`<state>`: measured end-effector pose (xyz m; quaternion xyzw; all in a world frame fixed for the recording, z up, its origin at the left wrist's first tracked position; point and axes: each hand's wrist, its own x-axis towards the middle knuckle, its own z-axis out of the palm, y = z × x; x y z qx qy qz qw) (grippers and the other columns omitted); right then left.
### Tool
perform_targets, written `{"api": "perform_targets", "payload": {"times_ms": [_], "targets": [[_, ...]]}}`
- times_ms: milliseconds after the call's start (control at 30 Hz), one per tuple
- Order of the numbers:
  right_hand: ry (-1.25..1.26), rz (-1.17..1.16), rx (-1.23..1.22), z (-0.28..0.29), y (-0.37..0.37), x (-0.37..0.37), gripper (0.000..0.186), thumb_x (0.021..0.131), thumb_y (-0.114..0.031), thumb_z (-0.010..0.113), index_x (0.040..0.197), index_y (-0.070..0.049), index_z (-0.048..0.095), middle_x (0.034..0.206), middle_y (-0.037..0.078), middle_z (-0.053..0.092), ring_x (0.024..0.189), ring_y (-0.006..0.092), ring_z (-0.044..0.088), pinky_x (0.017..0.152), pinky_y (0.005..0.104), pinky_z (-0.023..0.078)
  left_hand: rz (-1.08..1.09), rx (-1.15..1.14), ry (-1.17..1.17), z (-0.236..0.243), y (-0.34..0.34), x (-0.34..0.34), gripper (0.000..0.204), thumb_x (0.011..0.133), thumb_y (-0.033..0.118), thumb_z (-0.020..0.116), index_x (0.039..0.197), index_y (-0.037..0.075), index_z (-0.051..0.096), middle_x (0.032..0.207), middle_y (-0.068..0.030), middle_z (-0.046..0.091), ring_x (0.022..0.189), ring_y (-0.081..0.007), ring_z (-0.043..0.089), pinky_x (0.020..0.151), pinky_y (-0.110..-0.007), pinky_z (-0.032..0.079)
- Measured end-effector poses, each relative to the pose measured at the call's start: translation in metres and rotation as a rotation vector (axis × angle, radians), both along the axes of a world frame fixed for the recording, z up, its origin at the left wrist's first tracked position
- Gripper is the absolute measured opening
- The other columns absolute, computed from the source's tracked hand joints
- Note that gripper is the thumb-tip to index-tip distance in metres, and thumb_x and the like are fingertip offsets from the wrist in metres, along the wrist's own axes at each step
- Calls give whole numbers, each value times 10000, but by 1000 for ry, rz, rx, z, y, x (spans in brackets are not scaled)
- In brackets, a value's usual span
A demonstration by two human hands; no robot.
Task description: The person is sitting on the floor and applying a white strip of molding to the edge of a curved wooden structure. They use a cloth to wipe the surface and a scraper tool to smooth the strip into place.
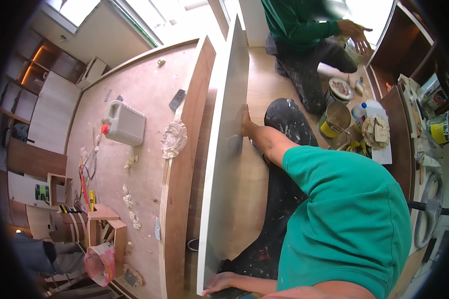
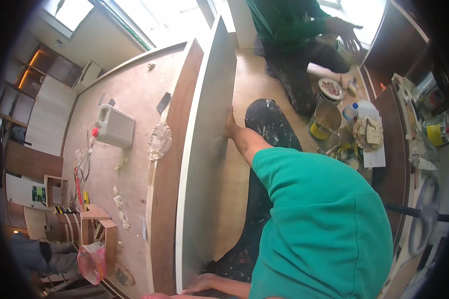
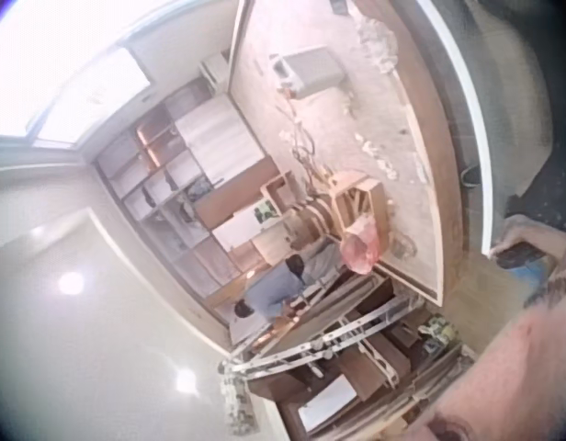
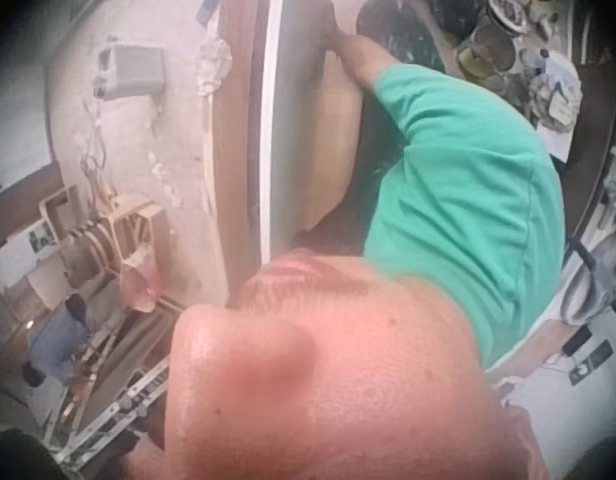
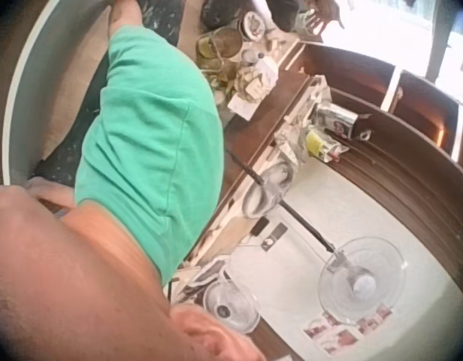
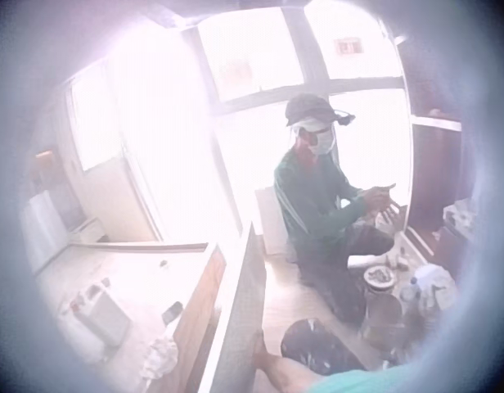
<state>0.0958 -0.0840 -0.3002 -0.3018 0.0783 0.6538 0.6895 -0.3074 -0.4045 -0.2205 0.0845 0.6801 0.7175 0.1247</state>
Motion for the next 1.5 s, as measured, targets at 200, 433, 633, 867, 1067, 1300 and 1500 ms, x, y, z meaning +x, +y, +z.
{"api": "perform_targets", "payload": {"times_ms": [200, 433, 633, 867, 1067, 1300, 1500], "targets": [[14, 5, -92, -29, -24, -5, 995, 889, -892, 330, 1515, -138, 506, 1498, 95, 565, 1333, 302, 551, 1110, 438, 462, -40, -76, -1, -6, 14, 10, 966, 1013, 631, 542, 1607, -56, 211, 1617, -268, 312, 1430, -378, 411, 1188, -491, 355], [19, -14, -108, -41, -17, 6, 956, 895, -865, 357, 1498, -142, 525, 1480, 97, 581, 1317, 309, 565, 1102, 441, 468, -51, -83, -38, -8, 27, 16, 985, 1008, 653, 529, 1614, -49, 197, 1631, -263, 292, 1446, -380, 390, 1198, -494, 338], [-2, -11, -114, -53, -5, 10, 923, 899, -843, 381, 1483, -146, 542, 1464, 99, 594, 1304, 315, 578, 1095, 444, 474, -34, -98, -73, -12, 32, 18, 1001, 1003, 672, 518, 1620, -44, 186, 1642, -259, 275, 1460, -382, 372, 1207, -497, 324], [-18, 15, -181, -71, -32, -5, 884, 904, -816, 408, 1466, -151, 561, 1446, 102, 609, 1288, 322, 592, 1087, 447, 480, 9, -98, -105, -15, 29, 14, 1021, 997, 694, 506, 1627, -37, 172, 1656, -254, 255, 1477, -385, 351, 1218, -501, 307], [-52, 58, -220, -81, -46, -15, 851, 909, -793, 432, 1451, -155, 578, 1431, 104, 623, 1275, 328, 605, 1080, 450, 486, 43, -94, -126, -16, 27, 11, 1037, 993, 712, 495, 1633, -32, 161, 1668, -250, 239, 1491, -387, 333, 1227, -503, 293], [-38, 56, -254, -90, -59, -19, 812, 914, -767, 459, 1434, -160, 597, 1413, 107, 638, 1259, 334, 619, 1072, 453, 492, 80, -99, -150, -17, 36, 11, 1056, 987, 734, 482, 1640, -26, 147, 1681, -246, 219, 1507, -389, 312, 1238, -507, 276], [5, 34, -275, -95, -65, -23, 778, 918, -744, 483, 1419, -164, 613, 1397, 109, 651, 1246, 340, 632, 1065, 456, 498, 120, -100, -153, -17, 40, 9, 1073, 982, 753, 471, 1646, -20, 136, 1693, -242, 202, 1521, -391, 294, 1247, -509, 262]]}}
